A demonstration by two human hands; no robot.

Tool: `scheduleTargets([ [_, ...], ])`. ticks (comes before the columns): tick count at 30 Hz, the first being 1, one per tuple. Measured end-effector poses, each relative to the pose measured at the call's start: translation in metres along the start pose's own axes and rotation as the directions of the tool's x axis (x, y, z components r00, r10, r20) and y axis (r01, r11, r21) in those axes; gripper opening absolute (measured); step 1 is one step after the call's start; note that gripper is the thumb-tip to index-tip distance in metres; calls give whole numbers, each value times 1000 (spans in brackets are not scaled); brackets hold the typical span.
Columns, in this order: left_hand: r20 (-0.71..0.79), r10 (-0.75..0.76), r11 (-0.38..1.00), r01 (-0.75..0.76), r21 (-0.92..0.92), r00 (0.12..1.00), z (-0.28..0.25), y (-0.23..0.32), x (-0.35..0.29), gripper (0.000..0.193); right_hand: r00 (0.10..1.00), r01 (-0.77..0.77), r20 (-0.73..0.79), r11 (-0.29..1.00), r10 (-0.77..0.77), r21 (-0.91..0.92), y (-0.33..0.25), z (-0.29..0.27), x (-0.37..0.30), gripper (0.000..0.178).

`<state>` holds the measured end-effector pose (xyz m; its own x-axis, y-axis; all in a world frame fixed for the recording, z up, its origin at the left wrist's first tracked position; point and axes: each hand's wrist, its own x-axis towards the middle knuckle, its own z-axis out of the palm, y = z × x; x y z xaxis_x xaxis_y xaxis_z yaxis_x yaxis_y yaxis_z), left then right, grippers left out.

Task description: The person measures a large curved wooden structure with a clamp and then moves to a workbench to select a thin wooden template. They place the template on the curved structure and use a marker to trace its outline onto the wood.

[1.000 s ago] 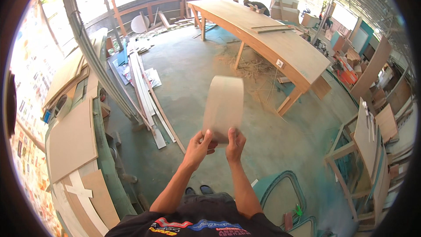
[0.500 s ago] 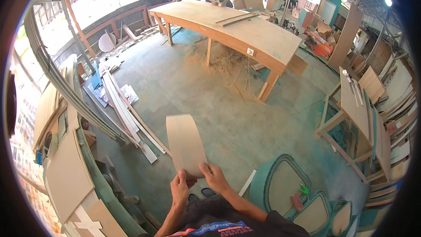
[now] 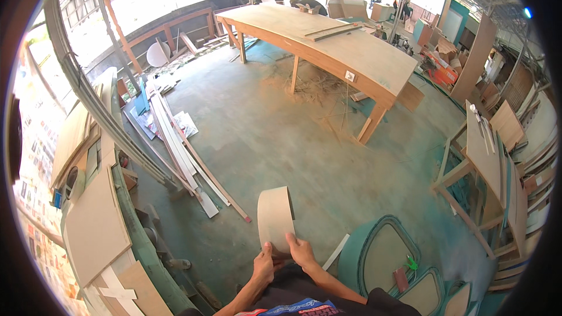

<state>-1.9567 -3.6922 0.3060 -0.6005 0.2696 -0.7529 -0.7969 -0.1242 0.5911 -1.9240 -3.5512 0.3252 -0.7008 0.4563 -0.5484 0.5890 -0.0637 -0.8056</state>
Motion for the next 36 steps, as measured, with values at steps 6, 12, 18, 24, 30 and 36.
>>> scheduleTargets([
  [6,75,25,999,-23,-30,997,13,-10,2,57,998,-37,-26,861,58,506,-2,0,-15,45],
  [12,100,-44,997,38,64,994,13,-13,8,59,984,96,-173,911,-28,402,27,1,3,45],
  [18,178,-254,967,252,36,951,9,9,13,71,977,7,-197,914,80,406,28,2,3,48],
  [24,58,-66,998,67,-16,996,19,-5,15,67,957,199,-262,942,-127,272,35,10,14,44],
  [30,-51,7,1000,-8,-5,999,22,-12,13,59,962,191,-249,926,-111,325,28,13,9,42],
  [36,-198,108,986,-80,146,974,12,-46,42,58,954,246,-251,912,-167,328,39,16,13,39],
])
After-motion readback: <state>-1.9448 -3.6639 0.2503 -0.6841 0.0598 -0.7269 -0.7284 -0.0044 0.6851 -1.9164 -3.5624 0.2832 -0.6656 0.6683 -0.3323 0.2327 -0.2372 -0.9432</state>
